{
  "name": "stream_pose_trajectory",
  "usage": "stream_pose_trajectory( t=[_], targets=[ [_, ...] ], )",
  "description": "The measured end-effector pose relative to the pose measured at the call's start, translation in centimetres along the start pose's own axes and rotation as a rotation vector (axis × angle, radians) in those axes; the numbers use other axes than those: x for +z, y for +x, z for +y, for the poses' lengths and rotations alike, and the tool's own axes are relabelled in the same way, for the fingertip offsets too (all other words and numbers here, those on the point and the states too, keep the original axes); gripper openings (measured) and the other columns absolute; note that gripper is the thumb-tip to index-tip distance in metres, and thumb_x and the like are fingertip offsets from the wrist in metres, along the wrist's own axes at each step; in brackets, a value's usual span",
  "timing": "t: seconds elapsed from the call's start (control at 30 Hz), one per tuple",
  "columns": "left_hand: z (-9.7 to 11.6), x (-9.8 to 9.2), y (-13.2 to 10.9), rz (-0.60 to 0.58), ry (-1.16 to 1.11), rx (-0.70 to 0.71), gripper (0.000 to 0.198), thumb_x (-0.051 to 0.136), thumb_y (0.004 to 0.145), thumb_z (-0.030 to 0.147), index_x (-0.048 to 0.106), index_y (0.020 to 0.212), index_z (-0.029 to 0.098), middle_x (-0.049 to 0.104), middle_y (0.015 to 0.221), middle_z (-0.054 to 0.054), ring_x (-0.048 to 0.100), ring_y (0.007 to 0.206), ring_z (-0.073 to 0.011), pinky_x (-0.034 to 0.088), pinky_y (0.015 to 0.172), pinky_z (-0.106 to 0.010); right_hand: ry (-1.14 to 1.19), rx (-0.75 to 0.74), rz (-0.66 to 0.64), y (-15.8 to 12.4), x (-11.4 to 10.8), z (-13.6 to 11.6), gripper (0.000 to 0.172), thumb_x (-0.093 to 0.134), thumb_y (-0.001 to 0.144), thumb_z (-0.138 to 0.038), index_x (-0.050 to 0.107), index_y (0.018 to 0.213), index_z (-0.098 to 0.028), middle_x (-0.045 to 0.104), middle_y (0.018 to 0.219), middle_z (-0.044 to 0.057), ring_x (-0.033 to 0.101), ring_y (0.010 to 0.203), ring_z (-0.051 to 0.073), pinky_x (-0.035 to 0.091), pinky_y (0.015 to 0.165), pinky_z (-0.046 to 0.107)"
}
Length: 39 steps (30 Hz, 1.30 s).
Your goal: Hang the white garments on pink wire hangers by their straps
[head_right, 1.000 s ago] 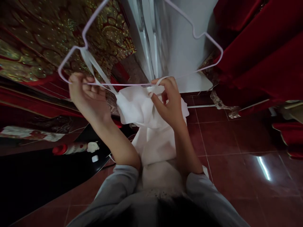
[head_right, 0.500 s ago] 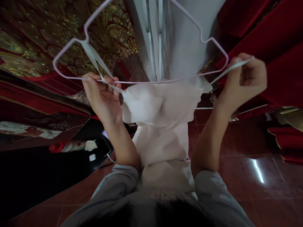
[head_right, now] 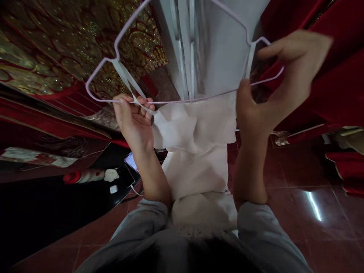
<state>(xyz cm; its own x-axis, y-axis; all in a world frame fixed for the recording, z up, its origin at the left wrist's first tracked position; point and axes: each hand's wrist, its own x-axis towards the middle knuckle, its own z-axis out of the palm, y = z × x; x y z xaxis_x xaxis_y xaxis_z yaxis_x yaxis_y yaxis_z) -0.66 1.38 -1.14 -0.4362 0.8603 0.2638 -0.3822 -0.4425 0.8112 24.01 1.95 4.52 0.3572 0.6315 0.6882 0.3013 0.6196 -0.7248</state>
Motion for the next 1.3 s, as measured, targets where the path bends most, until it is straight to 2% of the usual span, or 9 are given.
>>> stream_pose_trajectory(
  t=[0.1,0.2,0.47,0.67,0.77,0.87,1.03,1.1,1.3],
  targets=[
    [0.1,0.3,-0.4,0.029,0.045,0.006,0.03,0.061,0.104,0.053,0.054,0.092,0.027,0.07,0.086,-0.003,0.074,0.088,-0.0206,0.062,0.081,-0.032,-0.175,-0.318,-0.277,-4.4,2.1,0.4,0.023,0.075,0.09,-0.039,0.074,0.112,-0.032,0.071,0.109,0.003,0.068,0.112,0.027,0.05,0.117,0.057],
    [0.2,0.4,-0.8,0.027,0.027,0.078,0.025,0.061,0.106,0.047,0.055,0.093,0.026,0.07,0.082,-0.002,0.072,0.079,-0.0197,0.06,0.077,-0.031,-0.281,-0.255,-0.455,-7.9,4.0,1.3,0.016,0.07,0.091,-0.041,0.072,0.104,-0.032,0.068,0.121,0.004,0.064,0.121,0.027,0.037,0.125,0.068],
    [0.1,-1.1,-2.4,-0.006,0.259,0.3,0.019,0.062,0.107,0.035,0.075,0.102,0.022,0.075,0.09,-0.003,0.071,0.091,-0.0182,0.055,0.092,-0.034,-0.232,-0.234,-0.303,-9.2,5.0,2.2,0.006,0.062,0.094,-0.033,0.068,0.095,-0.029,0.067,0.121,0.005,0.059,0.127,0.027,0.044,0.12,0.059],
    [5.2,-2.3,-1.7,-0.179,0.394,0.081,0.027,0.069,0.096,0.053,0.08,0.093,0.028,0.076,0.086,-0.005,0.071,0.085,-0.0253,0.06,0.078,-0.042,-0.196,-0.218,-0.291,-8.6,4.7,3.0,0.005,0.063,0.093,-0.029,0.067,0.093,-0.028,0.068,0.117,0.004,0.061,0.12,0.025,0.048,0.114,0.056],
    [8.5,-2.7,0.2,-0.218,0.276,-0.058,0.034,0.075,0.085,0.064,0.081,0.102,0.035,0.078,0.106,-0.002,0.071,0.116,-0.0311,0.065,0.09,-0.042,-0.163,-0.25,-0.28,-8.7,4.9,3.1,0.006,0.063,0.091,-0.025,0.068,0.094,-0.028,0.07,0.114,0.003,0.062,0.117,0.023,0.05,0.11,0.053],
    [10.4,-3.8,2.1,-0.153,0.242,-0.002,0.04,0.072,0.088,0.063,0.077,0.117,0.036,0.07,0.139,0.009,0.048,0.152,-0.0238,0.053,0.119,-0.038,-0.19,-0.228,-0.295,-8.9,5.2,3.0,0.008,0.061,0.093,-0.027,0.069,0.093,-0.028,0.069,0.117,0.005,0.061,0.119,0.025,0.05,0.112,0.055],
    [7.7,-5.9,2.3,0.229,0.199,0.175,0.029,0.045,0.104,0.034,0.073,0.113,0.033,0.07,0.143,0.007,0.051,0.151,-0.0216,0.049,0.12,-0.046,-0.201,-0.189,-0.315,-9.0,5.1,3.2,0.009,0.06,0.094,-0.03,0.068,0.094,-0.028,0.068,0.119,0.005,0.06,0.123,0.026,0.048,0.116,0.058],
    [5.4,-5.6,1.3,0.317,0.141,0.181,0.02,0.059,0.099,0.038,0.073,0.109,0.028,0.075,0.132,0.0,0.059,0.142,-0.0251,0.051,0.116,-0.044,-0.193,-0.201,-0.317,-8.9,5.0,3.3,0.007,0.061,0.094,-0.03,0.068,0.094,-0.029,0.068,0.119,0.005,0.06,0.122,0.026,0.048,0.115,0.058],
    [1.9,-1.2,-2.1,-0.011,-0.004,-0.068,0.034,0.081,0.087,0.043,0.07,0.113,0.023,0.075,0.122,-0.008,0.072,0.114,-0.0219,0.06,0.091,-0.03,-0.206,-0.201,-0.337,-9.0,4.8,2.8,0.008,0.062,0.095,-0.033,0.069,0.094,-0.029,0.067,0.124,0.005,0.059,0.125,0.027,0.046,0.117,0.06]
  ],
)
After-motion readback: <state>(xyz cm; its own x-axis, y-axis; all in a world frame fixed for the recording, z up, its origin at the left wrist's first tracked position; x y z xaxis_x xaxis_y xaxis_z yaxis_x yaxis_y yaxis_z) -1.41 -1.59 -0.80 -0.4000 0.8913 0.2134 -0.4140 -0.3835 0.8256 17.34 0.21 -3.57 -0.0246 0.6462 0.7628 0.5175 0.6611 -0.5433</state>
